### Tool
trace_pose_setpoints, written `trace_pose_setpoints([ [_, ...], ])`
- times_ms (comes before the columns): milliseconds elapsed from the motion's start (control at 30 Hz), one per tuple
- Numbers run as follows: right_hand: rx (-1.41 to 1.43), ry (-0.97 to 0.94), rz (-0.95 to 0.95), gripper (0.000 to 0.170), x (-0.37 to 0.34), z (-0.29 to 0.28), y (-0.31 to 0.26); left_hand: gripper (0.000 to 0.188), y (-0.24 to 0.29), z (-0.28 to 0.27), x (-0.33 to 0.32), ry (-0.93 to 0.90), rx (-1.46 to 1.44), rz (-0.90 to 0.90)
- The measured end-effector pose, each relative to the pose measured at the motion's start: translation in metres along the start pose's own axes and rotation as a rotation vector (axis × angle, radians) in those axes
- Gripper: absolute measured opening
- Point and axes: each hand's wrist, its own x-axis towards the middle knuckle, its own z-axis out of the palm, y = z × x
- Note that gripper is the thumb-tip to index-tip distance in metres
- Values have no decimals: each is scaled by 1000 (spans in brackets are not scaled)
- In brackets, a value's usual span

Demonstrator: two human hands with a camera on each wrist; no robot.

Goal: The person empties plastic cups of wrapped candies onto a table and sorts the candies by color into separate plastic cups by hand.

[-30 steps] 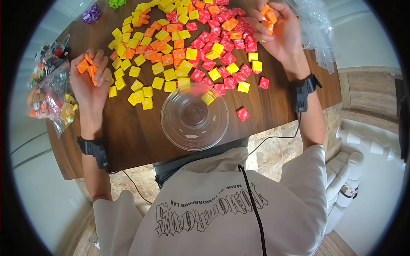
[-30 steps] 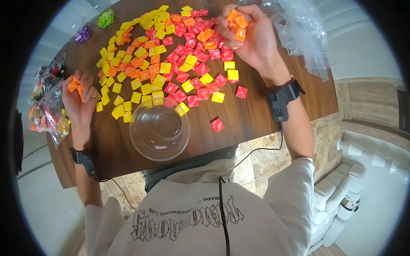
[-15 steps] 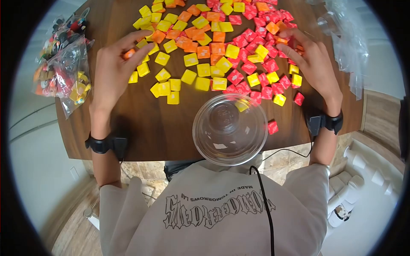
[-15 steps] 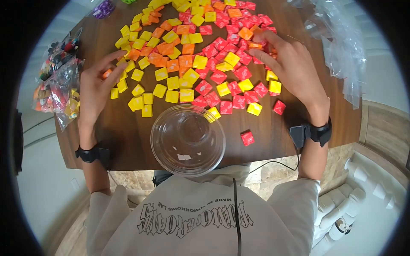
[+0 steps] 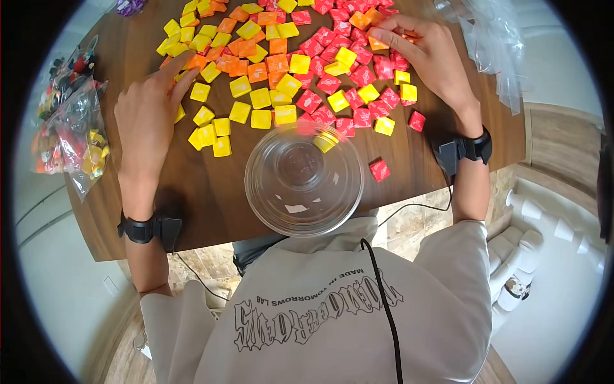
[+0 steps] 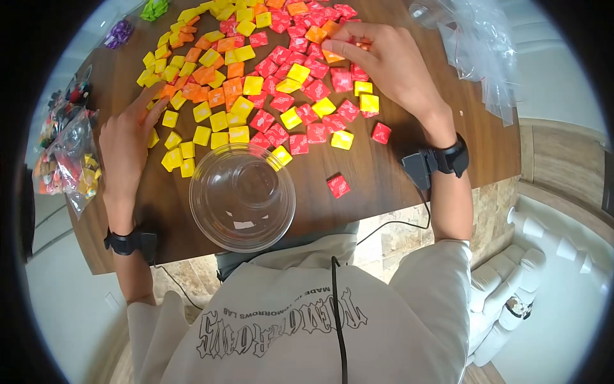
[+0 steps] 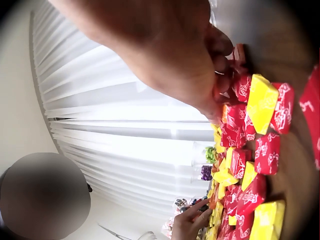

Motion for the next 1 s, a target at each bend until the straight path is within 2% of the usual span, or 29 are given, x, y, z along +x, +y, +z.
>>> trace_pose_setpoints([
  [67, 19, 42, 35, 31, 2, 0, -3, 32, 1, -1, 1, 9, 3, 24],
  [133, 39, 80, 73, 32, 1, -2, -8, 33, 6, -7, 1, -60, -23, -25],
  [167, 302, 61, 209, 31, 2, -6, -12, 33, 5, -6, 0, -61, -24, -28],
  [200, 564, 38, 344, 31, 3, -10, -19, 33, 3, -4, 0, -16, -8, 50],
  [233, 563, 32, 339, 31, 4, -16, -39, 34, 1, -2, 0, 32, 9, 125],
  [300, 1121, -53, 368, 20, -7, -21, -105, 32, 1, -5, 3, -4, 13, 93],
  [367, 931, -83, 276, 29, -22, -10, -146, 31, -1, -4, 6, -43, 15, 76],
  [433, 883, -423, 254, 26, -21, -10, -170, 32, -10, 2, 7, -68, -37, 19],
  [467, 881, -419, 252, 26, -20, -4, -174, 32, -14, 6, 7, -64, -36, 21],
  [533, 1005, -496, 278, 26, -23, 13, -176, 29, -19, 10, 6, 69, -211, 21],
  [567, 1002, -500, 276, 26, -26, 21, -176, 29, -20, 6, 4, 71, -212, 17],
  [633, 941, -267, 183, 28, -30, 34, -174, 29, -19, -12, 4, -114, -653, -170],
  [667, 939, -267, 181, 28, -30, 36, -172, 27, -12, -23, 2, -103, -997, -220],
  [700, 932, -254, 140, 25, -29, 37, -169, 27, -1, -39, -3, -104, -997, -218],
  [733, 924, -241, 102, 23, -30, 38, -168, 26, 15, -60, -11, -110, -1123, -214],
  [767, 922, -239, 107, 23, -32, 37, -170, 26, 24, -74, -20, -116, -1251, -209],
  [800, 983, -250, 148, 20, -32, 35, -173, 26, 25, -81, -29, -118, -1254, -206],
  [867, 1042, -258, 186, 18, -33, 31, -178, 41, 27, -91, -41, -185, -1515, -100],
  [900, 1014, -233, 152, 16, -34, 27, -180, 41, 31, -97, -39, -186, -1516, -98],
  [967, 986, -205, 119, 15, -33, 15, -179, 42, 50, -111, -31, -146, -1314, 120],
  [1000, 936, -154, 116, 12, -29, 4, -175, 42, 57, -118, -29, -147, -1312, 123],
])
